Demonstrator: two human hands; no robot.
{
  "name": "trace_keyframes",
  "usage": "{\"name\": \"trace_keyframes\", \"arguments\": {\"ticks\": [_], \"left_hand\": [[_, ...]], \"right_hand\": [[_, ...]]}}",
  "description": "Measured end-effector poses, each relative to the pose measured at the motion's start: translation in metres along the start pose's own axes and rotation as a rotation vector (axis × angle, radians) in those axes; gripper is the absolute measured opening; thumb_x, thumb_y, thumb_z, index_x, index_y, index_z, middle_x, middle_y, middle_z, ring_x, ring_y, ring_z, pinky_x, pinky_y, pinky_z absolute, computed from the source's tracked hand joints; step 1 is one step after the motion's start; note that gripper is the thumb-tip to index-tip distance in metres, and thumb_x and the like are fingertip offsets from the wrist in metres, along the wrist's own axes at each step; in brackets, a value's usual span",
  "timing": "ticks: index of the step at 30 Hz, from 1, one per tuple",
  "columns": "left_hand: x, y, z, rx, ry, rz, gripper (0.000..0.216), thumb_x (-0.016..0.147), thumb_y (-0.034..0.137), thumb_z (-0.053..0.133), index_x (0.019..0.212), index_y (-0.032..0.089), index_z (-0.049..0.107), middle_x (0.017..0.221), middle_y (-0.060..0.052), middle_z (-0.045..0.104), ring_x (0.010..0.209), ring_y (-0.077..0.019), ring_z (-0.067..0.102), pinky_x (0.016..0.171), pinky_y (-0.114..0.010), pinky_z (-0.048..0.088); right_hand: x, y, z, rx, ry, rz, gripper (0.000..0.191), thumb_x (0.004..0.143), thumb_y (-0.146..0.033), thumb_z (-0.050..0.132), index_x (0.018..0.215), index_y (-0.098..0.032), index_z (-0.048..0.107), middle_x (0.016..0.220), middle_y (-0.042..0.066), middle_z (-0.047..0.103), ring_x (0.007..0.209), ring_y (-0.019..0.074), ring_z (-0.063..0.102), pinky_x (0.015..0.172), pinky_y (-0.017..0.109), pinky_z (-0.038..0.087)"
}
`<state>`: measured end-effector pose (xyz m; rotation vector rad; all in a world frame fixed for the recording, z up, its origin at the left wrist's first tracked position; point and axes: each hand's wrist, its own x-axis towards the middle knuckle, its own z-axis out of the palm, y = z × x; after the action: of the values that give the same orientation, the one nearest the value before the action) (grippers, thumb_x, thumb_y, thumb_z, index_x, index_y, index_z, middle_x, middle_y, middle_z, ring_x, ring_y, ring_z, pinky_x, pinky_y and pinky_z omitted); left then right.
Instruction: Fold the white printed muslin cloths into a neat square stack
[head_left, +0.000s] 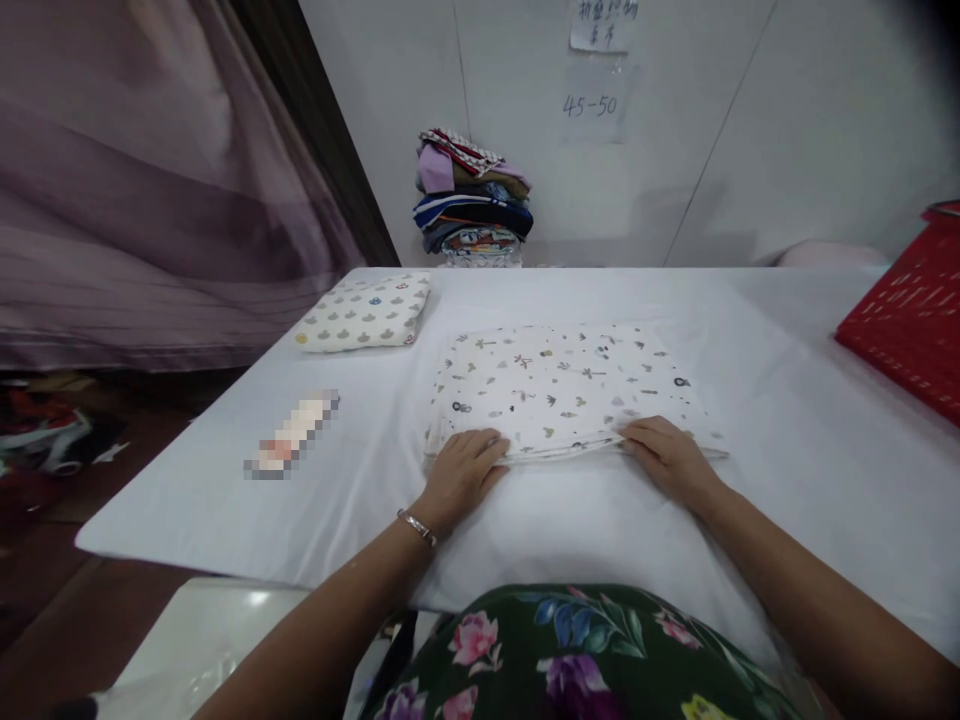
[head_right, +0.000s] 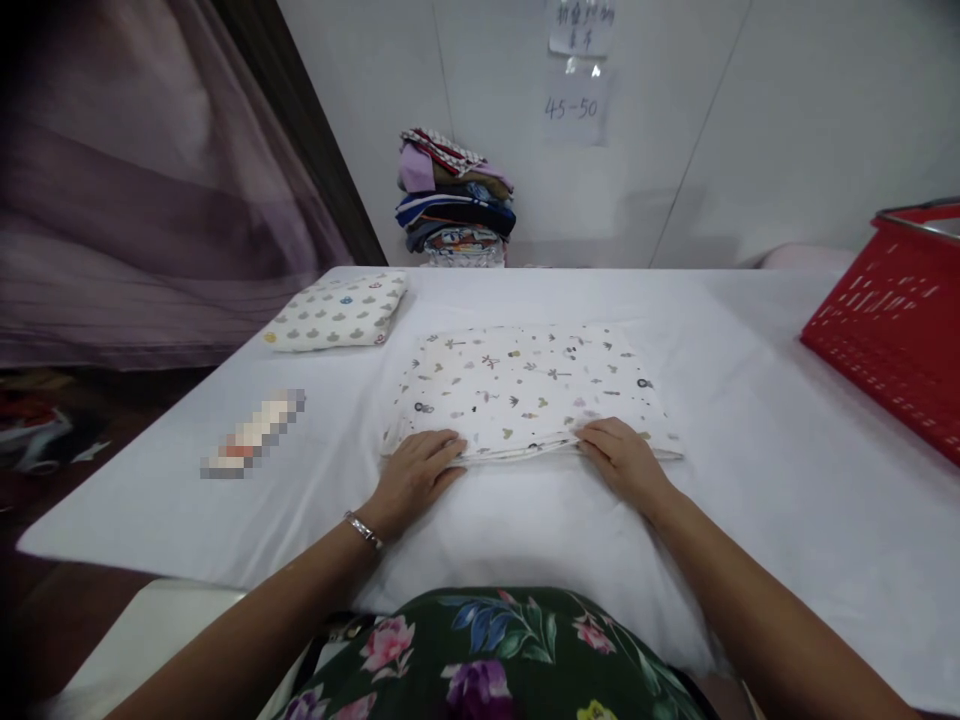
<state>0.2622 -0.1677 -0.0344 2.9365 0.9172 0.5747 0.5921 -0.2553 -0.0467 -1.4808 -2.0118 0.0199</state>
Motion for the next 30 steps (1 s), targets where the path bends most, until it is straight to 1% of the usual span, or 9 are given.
{"name": "trace_keyframes", "arguments": {"ticks": [4, 8, 12, 14, 17, 20, 22, 27, 30], "left_hand": [[0.001, 0.002, -0.002, 0.016, -0.007, 0.005, 0.030, 0.085, 0.031, 0.049, 0.112, 0.019, 0.054, 0.112, -0.008, 0.058, 0.103, -0.0209, 0.051, 0.086, -0.037, 0.041], [0.004, 0.001, -0.004, 0.077, 0.025, 0.016, 0.023, 0.087, 0.024, 0.046, 0.107, 0.018, 0.057, 0.102, -0.007, 0.062, 0.094, -0.0193, 0.054, 0.080, -0.035, 0.043], [0.008, -0.002, -0.003, 0.139, 0.120, -0.002, 0.022, 0.086, 0.021, 0.046, 0.104, 0.017, 0.058, 0.095, -0.006, 0.065, 0.088, -0.0183, 0.056, 0.077, -0.034, 0.044], [0.009, -0.002, -0.003, 0.154, 0.127, -0.003, 0.022, 0.086, 0.021, 0.045, 0.103, 0.016, 0.058, 0.094, -0.006, 0.065, 0.087, -0.0184, 0.057, 0.076, -0.034, 0.044], [0.007, -0.001, -0.003, 0.128, 0.080, 0.005, 0.024, 0.086, 0.019, 0.044, 0.106, 0.017, 0.058, 0.099, -0.007, 0.065, 0.091, -0.0187, 0.057, 0.079, -0.034, 0.044], [0.003, -0.002, -0.003, 0.096, 0.034, 0.005, 0.034, 0.082, 0.013, 0.044, 0.113, 0.018, 0.055, 0.111, -0.008, 0.061, 0.103, -0.0203, 0.054, 0.087, -0.037, 0.044], [0.002, -0.006, -0.005, 0.098, 0.047, 0.005, 0.037, 0.081, 0.010, 0.043, 0.116, 0.018, 0.054, 0.115, -0.007, 0.060, 0.108, -0.0212, 0.053, 0.091, -0.038, 0.043], [0.007, -0.022, -0.008, 0.153, 0.157, -0.046, 0.036, 0.084, 0.011, 0.041, 0.115, 0.020, 0.057, 0.116, -0.006, 0.061, 0.110, -0.0198, 0.054, 0.093, -0.037, 0.045], [0.005, -0.025, -0.004, 0.161, 0.117, 0.003, 0.035, 0.084, 0.010, 0.041, 0.112, 0.020, 0.059, 0.116, -0.005, 0.061, 0.111, -0.0194, 0.054, 0.093, -0.037, 0.046]], "right_hand": [[0.001, 0.001, 0.002, 0.046, -0.012, 0.107, 0.019, 0.089, -0.028, 0.046, 0.100, -0.023, 0.060, 0.097, 0.006, 0.063, 0.094, 0.0197, 0.056, 0.079, 0.034, 0.049], [0.002, 0.001, 0.003, 0.056, -0.021, 0.132, 0.019, 0.089, -0.029, 0.045, 0.099, -0.023, 0.060, 0.097, 0.005, 0.063, 0.094, 0.0193, 0.056, 0.079, 0.034, 0.049], [0.002, 0.000, 0.002, -0.015, -0.039, 0.036, 0.020, 0.089, -0.028, 0.045, 0.100, -0.022, 0.060, 0.097, 0.006, 0.063, 0.092, 0.0198, 0.056, 0.078, 0.035, 0.049], [0.002, 0.000, 0.001, -0.069, -0.070, -0.046, 0.022, 0.089, -0.029, 0.046, 0.104, -0.021, 0.060, 0.100, 0.008, 0.062, 0.094, 0.0215, 0.055, 0.080, 0.038, 0.048], [0.000, 0.000, 0.000, -0.126, -0.107, -0.110, 0.025, 0.088, -0.029, 0.047, 0.108, -0.020, 0.059, 0.105, 0.010, 0.060, 0.097, 0.0237, 0.053, 0.081, 0.041, 0.047], [-0.001, 0.001, -0.001, -0.133, -0.096, -0.111, 0.024, 0.089, -0.026, 0.045, 0.107, -0.020, 0.060, 0.103, 0.010, 0.060, 0.095, 0.0235, 0.054, 0.079, 0.041, 0.048], [0.001, 0.000, 0.000, -0.112, -0.060, -0.071, 0.024, 0.089, -0.025, 0.043, 0.106, -0.022, 0.061, 0.101, 0.009, 0.061, 0.094, 0.0230, 0.055, 0.078, 0.040, 0.049], [0.008, -0.001, 0.002, -0.007, 0.056, 0.081, 0.023, 0.088, -0.029, 0.046, 0.105, -0.025, 0.061, 0.101, 0.006, 0.061, 0.095, 0.0201, 0.056, 0.077, 0.034, 0.050], [0.008, -0.001, 0.002, -0.066, 0.011, -0.005, 0.022, 0.088, -0.025, 0.046, 0.103, -0.024, 0.062, 0.103, 0.006, 0.061, 0.096, 0.0211, 0.055, 0.078, 0.036, 0.049]]}}
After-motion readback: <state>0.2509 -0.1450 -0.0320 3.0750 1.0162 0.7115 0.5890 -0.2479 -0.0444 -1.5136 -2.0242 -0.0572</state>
